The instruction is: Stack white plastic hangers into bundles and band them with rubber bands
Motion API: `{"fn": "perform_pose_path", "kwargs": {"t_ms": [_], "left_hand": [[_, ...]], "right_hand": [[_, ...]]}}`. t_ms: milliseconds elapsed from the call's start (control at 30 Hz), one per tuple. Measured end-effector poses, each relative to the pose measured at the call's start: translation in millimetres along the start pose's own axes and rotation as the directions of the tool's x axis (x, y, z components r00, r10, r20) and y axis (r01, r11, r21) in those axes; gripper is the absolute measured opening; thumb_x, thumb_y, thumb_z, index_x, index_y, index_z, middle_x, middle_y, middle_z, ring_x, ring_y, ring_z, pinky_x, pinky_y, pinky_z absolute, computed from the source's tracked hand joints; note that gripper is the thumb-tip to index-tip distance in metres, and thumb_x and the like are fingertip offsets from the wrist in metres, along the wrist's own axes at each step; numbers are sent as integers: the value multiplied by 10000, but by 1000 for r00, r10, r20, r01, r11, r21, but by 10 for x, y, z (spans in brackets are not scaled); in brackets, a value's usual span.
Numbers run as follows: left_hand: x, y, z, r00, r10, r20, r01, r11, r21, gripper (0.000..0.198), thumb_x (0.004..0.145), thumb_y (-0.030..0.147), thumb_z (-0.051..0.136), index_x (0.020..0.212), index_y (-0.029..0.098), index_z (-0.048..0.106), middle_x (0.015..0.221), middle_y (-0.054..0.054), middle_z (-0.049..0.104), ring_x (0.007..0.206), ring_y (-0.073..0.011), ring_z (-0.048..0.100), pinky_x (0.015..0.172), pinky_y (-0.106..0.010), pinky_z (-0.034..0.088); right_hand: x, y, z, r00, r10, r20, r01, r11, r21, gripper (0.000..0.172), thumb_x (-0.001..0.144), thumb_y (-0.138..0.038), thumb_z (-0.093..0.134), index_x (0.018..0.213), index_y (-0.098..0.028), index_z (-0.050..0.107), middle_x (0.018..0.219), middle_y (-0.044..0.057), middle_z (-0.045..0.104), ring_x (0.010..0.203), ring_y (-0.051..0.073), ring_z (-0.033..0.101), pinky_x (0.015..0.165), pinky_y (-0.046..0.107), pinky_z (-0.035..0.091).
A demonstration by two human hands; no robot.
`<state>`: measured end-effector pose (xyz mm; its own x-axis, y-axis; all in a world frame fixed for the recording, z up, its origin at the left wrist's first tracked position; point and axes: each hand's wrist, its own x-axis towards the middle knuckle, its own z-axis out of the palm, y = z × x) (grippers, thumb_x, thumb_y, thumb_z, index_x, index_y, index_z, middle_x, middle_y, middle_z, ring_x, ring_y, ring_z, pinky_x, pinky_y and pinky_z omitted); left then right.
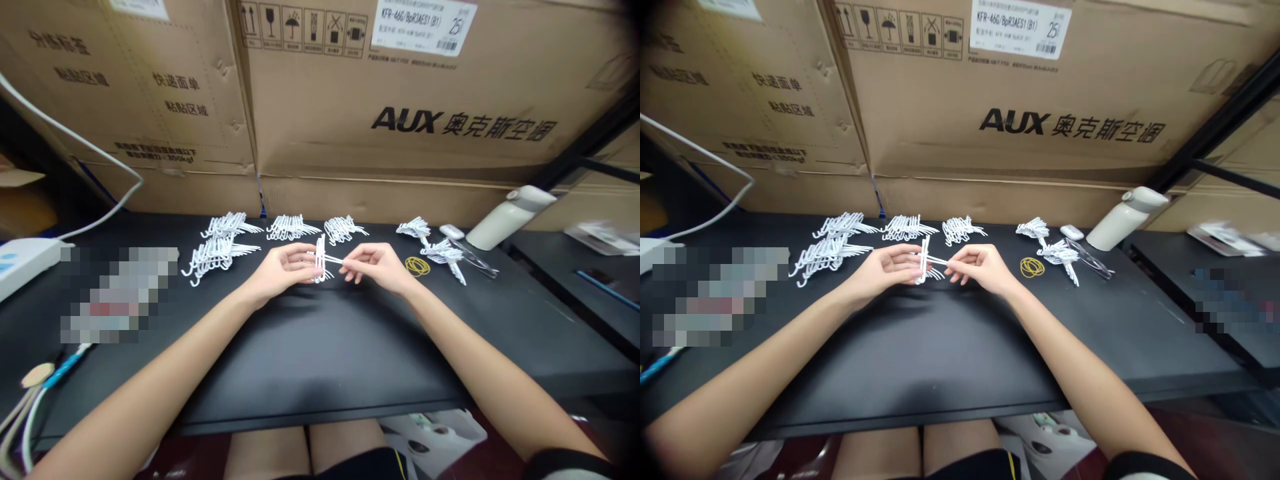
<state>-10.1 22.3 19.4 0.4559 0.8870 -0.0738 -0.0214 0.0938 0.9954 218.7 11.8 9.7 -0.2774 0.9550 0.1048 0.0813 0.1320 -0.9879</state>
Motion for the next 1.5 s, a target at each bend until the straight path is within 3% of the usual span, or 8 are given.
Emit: {"fn": "perform_pose_path", "kwargs": {"t_ms": [300, 433, 500, 633, 733, 833, 1267, 1500], "left_hand": [[-21, 44, 43, 999, -7, -40, 12, 992, 123, 509, 711, 403, 736, 1114, 118, 614, 958, -122, 725, 923, -247, 692, 641, -261, 573], [-15, 75, 17, 995, 39, -87, -30, 994, 107, 459, 722, 406, 727, 1077, 130, 634, 953, -109, 728, 905, -224, 697, 620, -217, 559], [-6, 84, -5, 989, 64, -134, -55, 996, 68, 439, 727, 403, 724, 1065, 137, 636, 974, -106, 725, 901, -219, 699, 599, -200, 552], [14, 74, -42, 980, 74, -182, -79, 997, -22, 442, 712, 381, 737, 1064, 136, 633, 996, -109, 720, 882, -227, 704, 629, -241, 575], [25, 64, -49, 981, 70, -181, -80, 996, -47, 451, 705, 365, 745, 1079, 139, 631, 993, -109, 722, 882, -228, 706, 642, -247, 580], [28, 67, -44, 981, 69, -182, -79, 996, -49, 438, 707, 359, 745, 1072, 144, 633, 983, -105, 724, 887, -228, 706, 645, -244, 580], [23, 70, -46, 978, 61, -201, -73, 996, -53, 419, 710, 347, 741, 1053, 134, 633, 950, -102, 724, 867, -231, 709, 644, -263, 586], [20, 89, -54, 977, 76, -198, -82, 996, -25, 444, 715, 381, 731, 1068, 133, 626, 1006, -117, 712, 906, -237, 699, 637, -252, 577]], "right_hand": [[-29, -5, 87, 996, -93, 1, 93, 996, -17, 216, 703, -340, 758, 745, -137, 698, 694, 55, 721, 574, 144, 664, 579, 268, 554], [-8, 76, 106, 984, -105, -147, 101, 994, -32, 352, 820, -483, 602, 862, -143, 683, 731, 68, 716, 576, 154, 658, 539, 268, 518], [-2, 155, 130, 959, -160, -235, 117, 975, -187, 368, 859, -492, 540, 854, -150, 675, 749, 70, 703, 604, 155, 642, 556, 272, 500], [17, 315, 217, 936, -330, -120, 183, 752, -634, 223, 854, -362, 585, 910, -172, 688, 770, 52, 652, 633, 148, 571, 632, 284, 470], [55, 369, 262, 947, -321, -7, 204, 618, -759, 177, 878, -277, 550, 944, -186, 686, 807, 45, 626, 641, 138, 542, 638, 273, 442], [83, 374, 244, 958, -288, 16, 185, 572, -799, 152, 879, -217, 532, 844, -187, 676, 814, 39, 610, 663, 134, 538, 626, 255, 418], [71, 352, 204, 976, -216, 15, 148, 615, -774, 123, 863, -224, 548, 825, -182, 657, 826, 29, 593, 625, 112, 503, 620, 247, 406], [42, 195, -113, 990, -89, 108, 140, 666, -733, 94, 820, -160, 546, 777, -157, 630, 800, 36, 611, 649, 120, 553, 635, 250, 437]]}}
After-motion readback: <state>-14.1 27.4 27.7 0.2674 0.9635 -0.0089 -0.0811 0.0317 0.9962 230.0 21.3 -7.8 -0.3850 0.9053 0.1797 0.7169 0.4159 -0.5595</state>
